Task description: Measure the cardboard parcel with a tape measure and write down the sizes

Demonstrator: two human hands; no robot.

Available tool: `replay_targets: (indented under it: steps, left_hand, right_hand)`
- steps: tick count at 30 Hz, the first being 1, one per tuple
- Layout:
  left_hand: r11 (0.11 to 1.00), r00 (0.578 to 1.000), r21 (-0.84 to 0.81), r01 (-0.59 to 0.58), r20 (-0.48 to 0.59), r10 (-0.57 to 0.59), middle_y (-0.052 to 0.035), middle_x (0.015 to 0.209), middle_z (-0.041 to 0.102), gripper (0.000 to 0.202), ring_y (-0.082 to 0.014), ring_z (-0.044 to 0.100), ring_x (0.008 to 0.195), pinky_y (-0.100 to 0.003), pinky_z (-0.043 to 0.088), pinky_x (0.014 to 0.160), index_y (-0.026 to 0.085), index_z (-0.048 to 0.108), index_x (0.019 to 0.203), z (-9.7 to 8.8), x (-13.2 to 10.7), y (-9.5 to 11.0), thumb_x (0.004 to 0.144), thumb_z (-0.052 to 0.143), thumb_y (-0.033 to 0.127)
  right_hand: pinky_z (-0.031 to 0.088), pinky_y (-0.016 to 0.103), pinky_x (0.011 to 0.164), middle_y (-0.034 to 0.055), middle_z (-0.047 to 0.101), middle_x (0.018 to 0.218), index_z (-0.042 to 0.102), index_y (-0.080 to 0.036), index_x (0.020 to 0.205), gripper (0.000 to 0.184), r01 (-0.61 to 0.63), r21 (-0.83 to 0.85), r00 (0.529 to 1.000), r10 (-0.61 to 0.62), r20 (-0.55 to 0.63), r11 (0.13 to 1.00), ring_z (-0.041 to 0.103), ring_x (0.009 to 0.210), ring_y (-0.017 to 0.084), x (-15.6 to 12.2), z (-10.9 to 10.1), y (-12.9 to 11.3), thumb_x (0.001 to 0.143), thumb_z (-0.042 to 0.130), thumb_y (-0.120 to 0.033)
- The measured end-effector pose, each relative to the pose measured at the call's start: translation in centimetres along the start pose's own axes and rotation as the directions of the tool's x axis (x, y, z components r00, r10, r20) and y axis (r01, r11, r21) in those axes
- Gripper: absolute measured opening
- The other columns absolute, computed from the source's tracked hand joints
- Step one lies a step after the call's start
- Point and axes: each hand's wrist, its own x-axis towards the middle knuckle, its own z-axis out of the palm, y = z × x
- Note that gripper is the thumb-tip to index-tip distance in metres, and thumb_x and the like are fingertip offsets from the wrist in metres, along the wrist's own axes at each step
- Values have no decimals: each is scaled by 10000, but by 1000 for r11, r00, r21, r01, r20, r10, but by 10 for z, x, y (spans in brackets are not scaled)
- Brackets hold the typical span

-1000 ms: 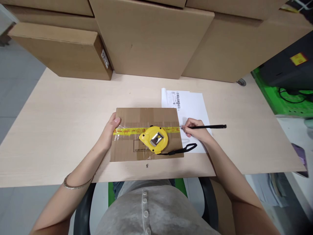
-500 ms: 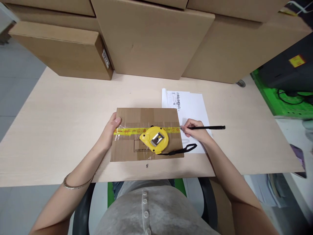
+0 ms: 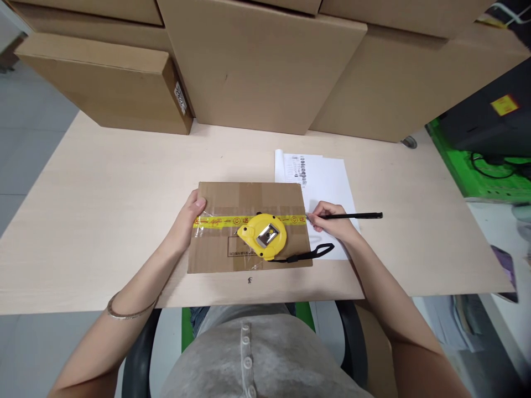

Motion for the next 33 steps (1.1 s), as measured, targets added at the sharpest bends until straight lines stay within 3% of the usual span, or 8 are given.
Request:
replay_targets:
  steps: [7, 14, 20, 26, 33]
  left_hand:
    - [1000, 1000, 24, 15, -9, -15, -106, 1205, 777, 523, -383, 677, 1257, -461, 597, 1009, 210, 679, 1197, 2, -1, 3, 901, 634, 638]
    - [1000, 1000, 26, 11, -14, -11, -93, 1283, 753, 490, -365, 644, 1319, -459, 557, 1095, 222, 658, 1195, 2, -1, 4, 908, 630, 618]
    - [999, 1000, 44, -12, -6, 13, -94, 1258, 754, 488, -373, 644, 1316, -465, 556, 1091, 217, 663, 1171, 2, 0, 4, 907, 629, 626]
    - [1000, 1000, 10, 10, 2, -10, -105, 1250, 761, 510, -385, 640, 1310, -472, 552, 1082, 215, 666, 1207, 2, -2, 4, 920, 621, 634]
    - [1000, 1000, 11, 9, -17, -9, -94, 1243, 761, 469, -377, 650, 1306, -453, 572, 1049, 229, 677, 1179, 4, -3, 6, 913, 637, 612]
  right_hand:
    - [423, 251, 460, -15, 616, 473, 560, -236, 612, 388, -2, -14, 1000, 1, -7, 1000, 536, 413, 117, 0, 0, 0, 733, 857, -455]
    - [421, 253, 458, -13, 623, 482, 570, -234, 606, 354, -2, -14, 1000, 2, 9, 1000, 531, 418, 117, -1, -1, 0, 723, 846, -422]
    - [423, 252, 457, -10, 626, 486, 574, -232, 604, 349, 2, -11, 1000, -2, 15, 1000, 528, 421, 115, 0, -1, 1, 716, 846, -419]
    - [341, 236, 396, -41, 545, 420, 512, -247, 586, 411, 2, -6, 1000, -2, -26, 1000, 432, 363, 94, 1, -3, 5, 726, 845, -443]
    - [386, 253, 430, -29, 568, 442, 531, -243, 594, 431, 5, -24, 1000, -6, -23, 1000, 478, 392, 108, -2, -2, 1, 732, 862, -482]
